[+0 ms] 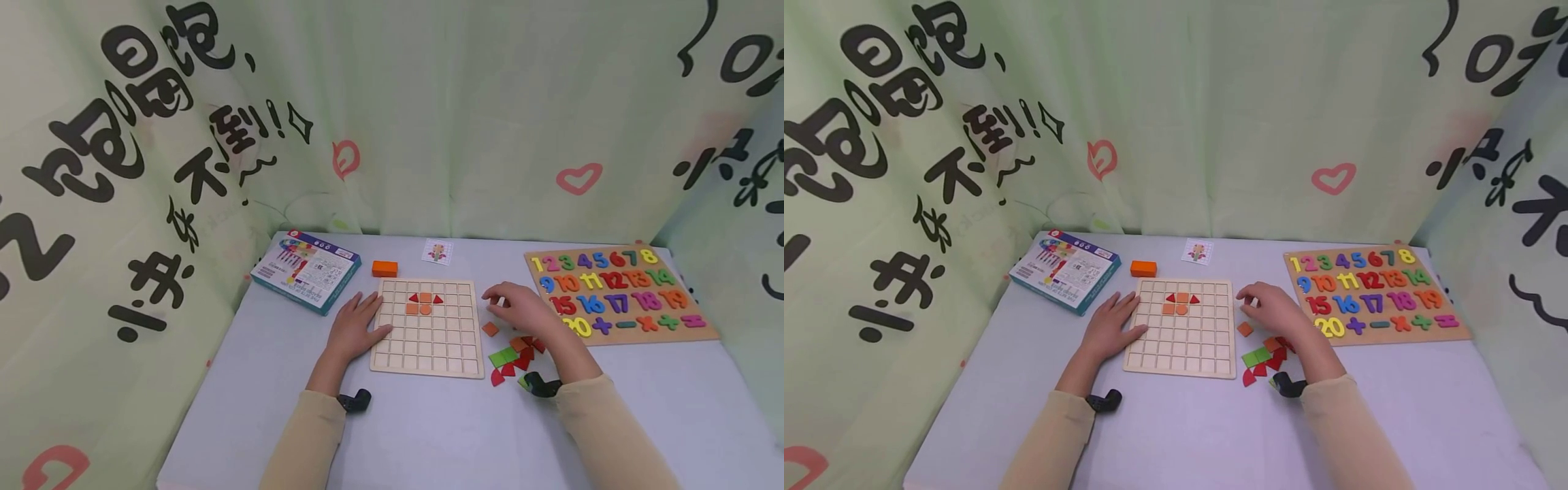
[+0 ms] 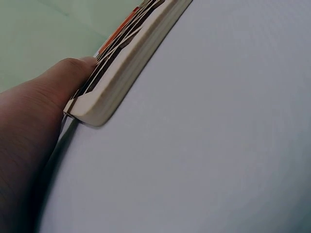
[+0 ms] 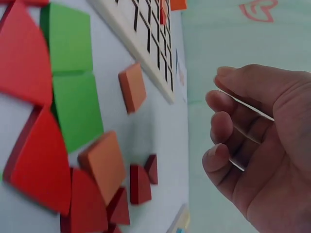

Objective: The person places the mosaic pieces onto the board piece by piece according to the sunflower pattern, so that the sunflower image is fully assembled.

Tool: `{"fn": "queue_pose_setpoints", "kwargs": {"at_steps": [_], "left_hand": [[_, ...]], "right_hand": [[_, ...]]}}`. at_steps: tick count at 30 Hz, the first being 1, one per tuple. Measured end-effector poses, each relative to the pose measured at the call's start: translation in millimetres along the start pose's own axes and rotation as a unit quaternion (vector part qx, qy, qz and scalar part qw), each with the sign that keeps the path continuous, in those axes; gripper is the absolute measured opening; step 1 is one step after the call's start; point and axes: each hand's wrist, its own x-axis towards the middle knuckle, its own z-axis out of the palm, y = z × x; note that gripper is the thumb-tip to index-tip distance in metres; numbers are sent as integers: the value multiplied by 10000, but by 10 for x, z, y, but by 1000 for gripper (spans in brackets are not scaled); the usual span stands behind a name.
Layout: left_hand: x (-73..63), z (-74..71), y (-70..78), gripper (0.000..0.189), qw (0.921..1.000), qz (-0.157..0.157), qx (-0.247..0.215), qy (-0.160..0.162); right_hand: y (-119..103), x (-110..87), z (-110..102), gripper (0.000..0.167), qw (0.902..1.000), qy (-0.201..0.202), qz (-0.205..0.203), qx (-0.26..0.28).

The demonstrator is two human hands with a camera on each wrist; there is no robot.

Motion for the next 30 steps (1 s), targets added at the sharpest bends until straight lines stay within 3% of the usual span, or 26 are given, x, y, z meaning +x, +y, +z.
{"fn": "queue_pose_setpoints", "kwargs": {"at_steps": [13, 30], "left_hand": [[-16, -11, 9, 77, 9999, 36, 19, 112], [-12, -28, 15, 78, 10000, -16, -26, 37]], "right_hand": [[265, -95, 73, 39, 9980, -614, 121, -76], [328, -44, 169, 28, 9968, -661, 4, -458]]}}
